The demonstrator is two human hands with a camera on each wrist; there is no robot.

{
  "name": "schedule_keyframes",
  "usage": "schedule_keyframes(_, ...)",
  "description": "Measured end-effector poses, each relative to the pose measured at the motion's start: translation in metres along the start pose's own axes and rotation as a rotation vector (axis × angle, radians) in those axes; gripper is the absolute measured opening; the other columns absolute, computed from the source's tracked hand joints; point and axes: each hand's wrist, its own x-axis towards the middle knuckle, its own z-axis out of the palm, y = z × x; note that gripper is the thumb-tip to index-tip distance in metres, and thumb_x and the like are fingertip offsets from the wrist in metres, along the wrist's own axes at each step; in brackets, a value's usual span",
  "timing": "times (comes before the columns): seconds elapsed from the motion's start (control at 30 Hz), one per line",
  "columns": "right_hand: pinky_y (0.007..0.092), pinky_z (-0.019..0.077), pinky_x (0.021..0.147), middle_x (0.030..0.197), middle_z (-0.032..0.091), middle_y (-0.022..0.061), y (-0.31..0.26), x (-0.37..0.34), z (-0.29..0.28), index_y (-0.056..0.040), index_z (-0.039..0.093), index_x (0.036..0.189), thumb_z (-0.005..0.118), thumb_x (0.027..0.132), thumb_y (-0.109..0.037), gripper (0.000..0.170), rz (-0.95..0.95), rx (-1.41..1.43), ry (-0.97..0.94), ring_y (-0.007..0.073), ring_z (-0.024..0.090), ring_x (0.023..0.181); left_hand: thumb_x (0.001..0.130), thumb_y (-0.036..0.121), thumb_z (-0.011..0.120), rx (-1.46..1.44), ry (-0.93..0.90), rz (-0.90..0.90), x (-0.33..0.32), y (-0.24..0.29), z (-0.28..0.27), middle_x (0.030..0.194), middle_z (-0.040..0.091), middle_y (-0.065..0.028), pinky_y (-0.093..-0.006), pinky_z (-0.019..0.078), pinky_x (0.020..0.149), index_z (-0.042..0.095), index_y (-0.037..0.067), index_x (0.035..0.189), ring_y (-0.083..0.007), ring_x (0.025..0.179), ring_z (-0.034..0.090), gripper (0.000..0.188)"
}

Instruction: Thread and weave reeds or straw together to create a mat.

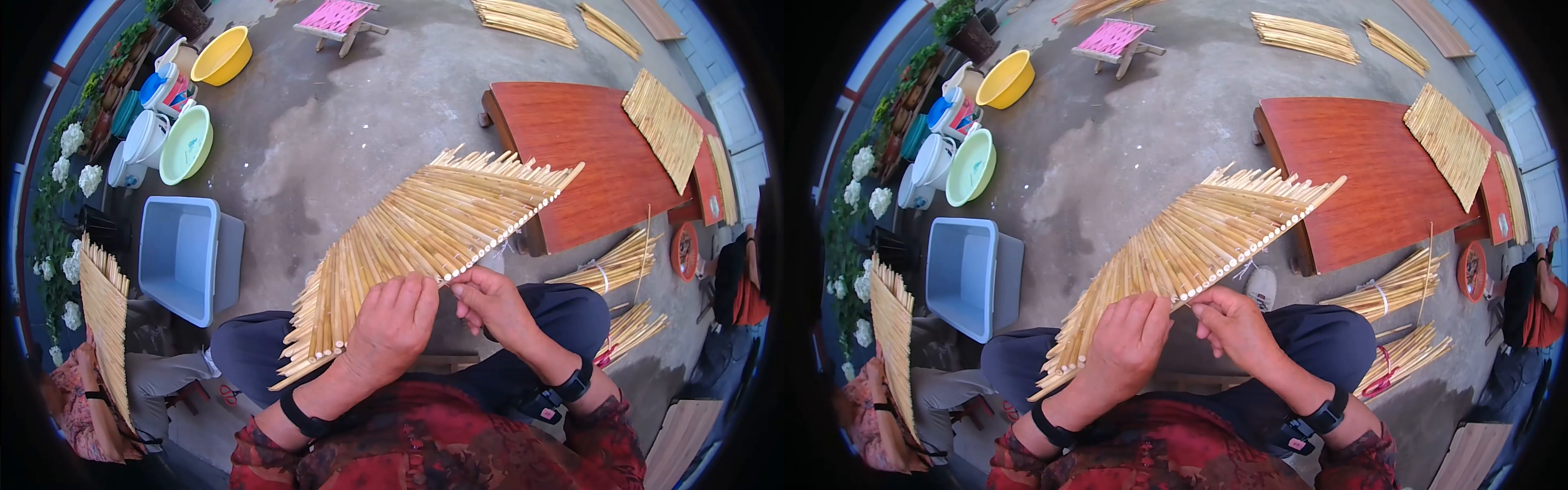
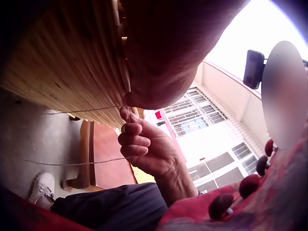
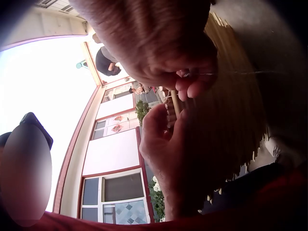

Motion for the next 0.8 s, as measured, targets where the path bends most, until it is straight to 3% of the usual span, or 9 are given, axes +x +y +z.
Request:
schedule_keyframes(0.17,0.0209,0.0420,0.043,0.069,0.056,0.0041,0.002,0.004,-0.001,0.0037,0.054,0.108,0.050,0.094,-0.011,0.021,-0.028,0.106,-0.044,0.0075,0.049,0.049,0.071,0.012,0.055,0.009,-0.023,0.026,0.003,-0.002,-0.003,0.096,0.056,-0.0123,-0.0314,0.0436,0.066,0.054,-0.006,0.106,-0.0219,0.079,0.055,0.040)
schedule_keyframes(0.4,0.0209,0.0425,0.045,0.069,0.056,0.0042,-0.003,0.006,-0.001,0.0023,0.056,0.103,0.050,0.094,-0.011,0.017,0.024,0.029,-0.074,0.0080,0.049,0.050,0.069,0.011,0.055,-0.065,-0.006,0.030,0.008,-0.005,-0.004,0.093,0.055,-0.0124,-0.0304,0.0426,0.064,0.055,-0.006,0.103,-0.0215,0.077,0.054,0.038)
schedule_keyframes(0.8,0.0223,0.0426,0.046,0.069,0.053,0.0029,-0.010,0.013,0.009,0.0010,0.055,0.098,0.051,0.093,-0.010,0.013,0.057,0.072,-0.020,0.0077,0.046,0.051,0.068,0.010,0.055,-0.083,0.030,0.035,0.011,-0.013,-0.003,0.083,0.050,-0.0103,-0.0303,0.0416,0.062,0.055,-0.005,0.097,-0.0216,0.073,0.052,0.033)
